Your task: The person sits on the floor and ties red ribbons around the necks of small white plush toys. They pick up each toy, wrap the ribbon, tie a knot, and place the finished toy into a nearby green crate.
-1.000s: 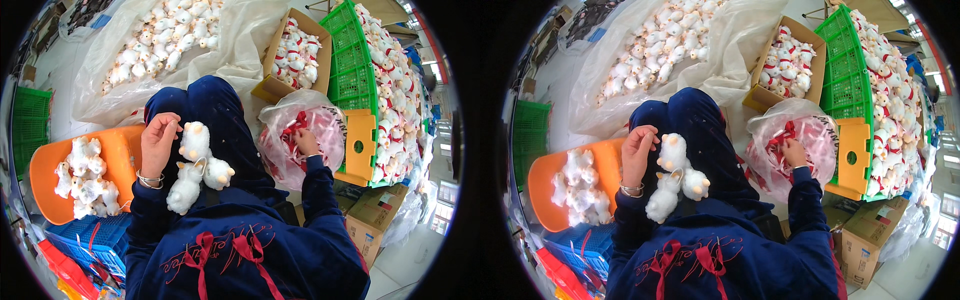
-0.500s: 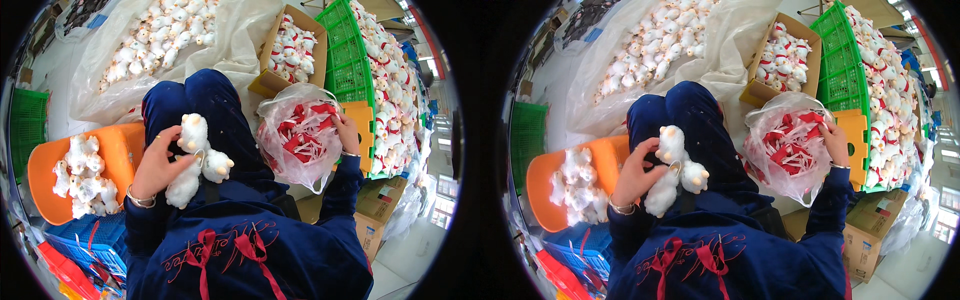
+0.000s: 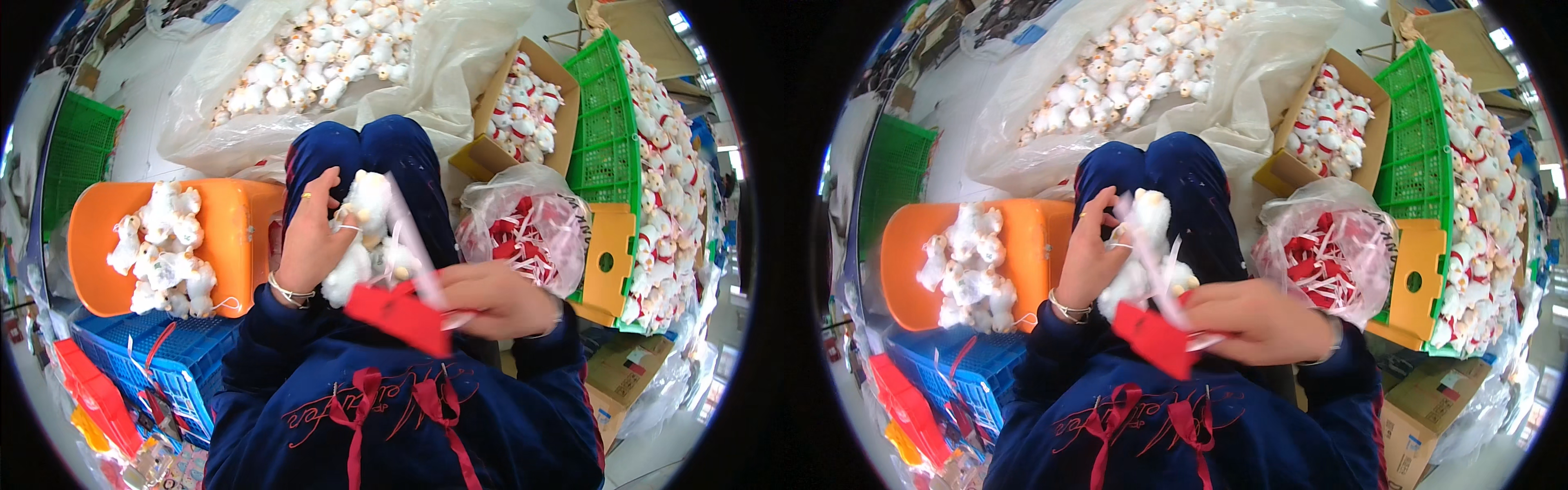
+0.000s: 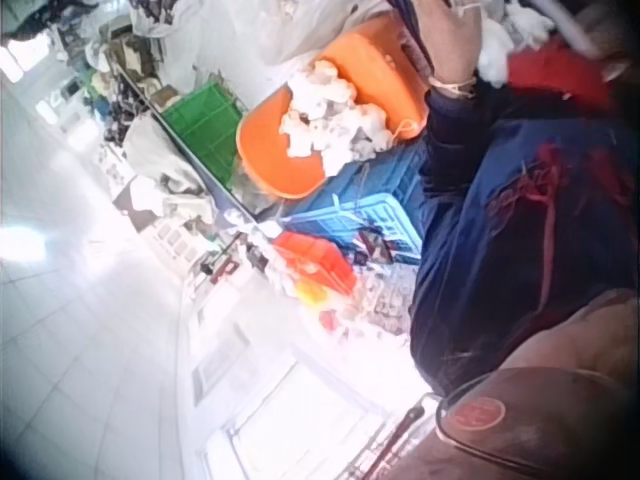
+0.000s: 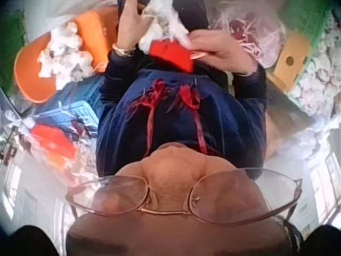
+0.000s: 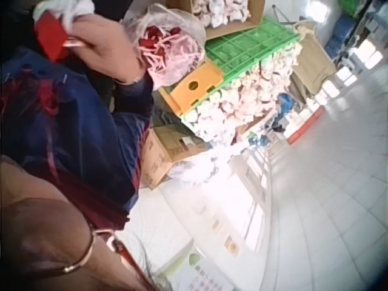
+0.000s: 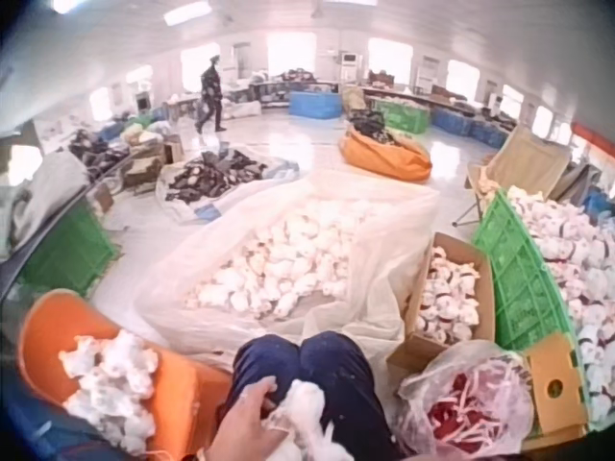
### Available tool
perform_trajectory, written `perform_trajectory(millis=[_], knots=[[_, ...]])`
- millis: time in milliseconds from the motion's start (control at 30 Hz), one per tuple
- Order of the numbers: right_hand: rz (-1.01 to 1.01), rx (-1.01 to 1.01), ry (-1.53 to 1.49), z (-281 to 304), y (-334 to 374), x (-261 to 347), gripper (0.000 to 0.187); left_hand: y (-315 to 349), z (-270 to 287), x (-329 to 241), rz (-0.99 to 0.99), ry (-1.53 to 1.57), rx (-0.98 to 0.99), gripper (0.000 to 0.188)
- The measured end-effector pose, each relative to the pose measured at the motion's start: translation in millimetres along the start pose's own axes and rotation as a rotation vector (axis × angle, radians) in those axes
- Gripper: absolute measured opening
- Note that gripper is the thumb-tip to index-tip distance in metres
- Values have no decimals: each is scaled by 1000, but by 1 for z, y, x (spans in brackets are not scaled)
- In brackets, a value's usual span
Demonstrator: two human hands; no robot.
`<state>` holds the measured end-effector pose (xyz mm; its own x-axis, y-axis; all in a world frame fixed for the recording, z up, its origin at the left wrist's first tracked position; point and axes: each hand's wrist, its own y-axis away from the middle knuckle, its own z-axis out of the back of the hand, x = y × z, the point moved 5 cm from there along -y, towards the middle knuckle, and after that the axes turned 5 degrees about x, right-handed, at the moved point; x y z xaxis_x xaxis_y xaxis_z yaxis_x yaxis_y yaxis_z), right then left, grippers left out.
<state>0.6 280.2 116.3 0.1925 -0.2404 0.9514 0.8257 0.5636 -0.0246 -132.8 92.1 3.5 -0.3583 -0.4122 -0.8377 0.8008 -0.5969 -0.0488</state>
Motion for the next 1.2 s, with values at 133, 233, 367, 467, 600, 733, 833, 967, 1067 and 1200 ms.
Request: perform_trajectory(millis=[133,233,367,467,600,733,833,967,1067,1200], knots=[[-258,290,247,-52,-30,-35,48,2,7,1,19,-5,44,52],[-187,308,95,-46,-25,-34,51,5,24,8,74,67,149,38],[-193,276,83,-24,-16,-45,41,-1,45,5,229,488,87,26],[-50,54,73,0,-24,-43,35,-13,46,2,30,592,-6,26],[-303,-341,-79,27,-39,-70,43,-35,36,-9,-132,638,-49,22],[-241,-367,-303,23,-79,-94,74,-51,21,-21,-177,725,-72,18],[-129,-428,-597,18,-97,-104,74,-57,16,-30,-224,775,-37,20],[-117,-493,-620,26,-98,-99,71,-69,23,-9,-19,939,-78,38],[-114,-642,-588,36,-95,-108,69,-76,39,15,246,1037,-169,31],[-180,-858,-429,55,-92,-111,64,-65,55,16,181,641,-339,29]])
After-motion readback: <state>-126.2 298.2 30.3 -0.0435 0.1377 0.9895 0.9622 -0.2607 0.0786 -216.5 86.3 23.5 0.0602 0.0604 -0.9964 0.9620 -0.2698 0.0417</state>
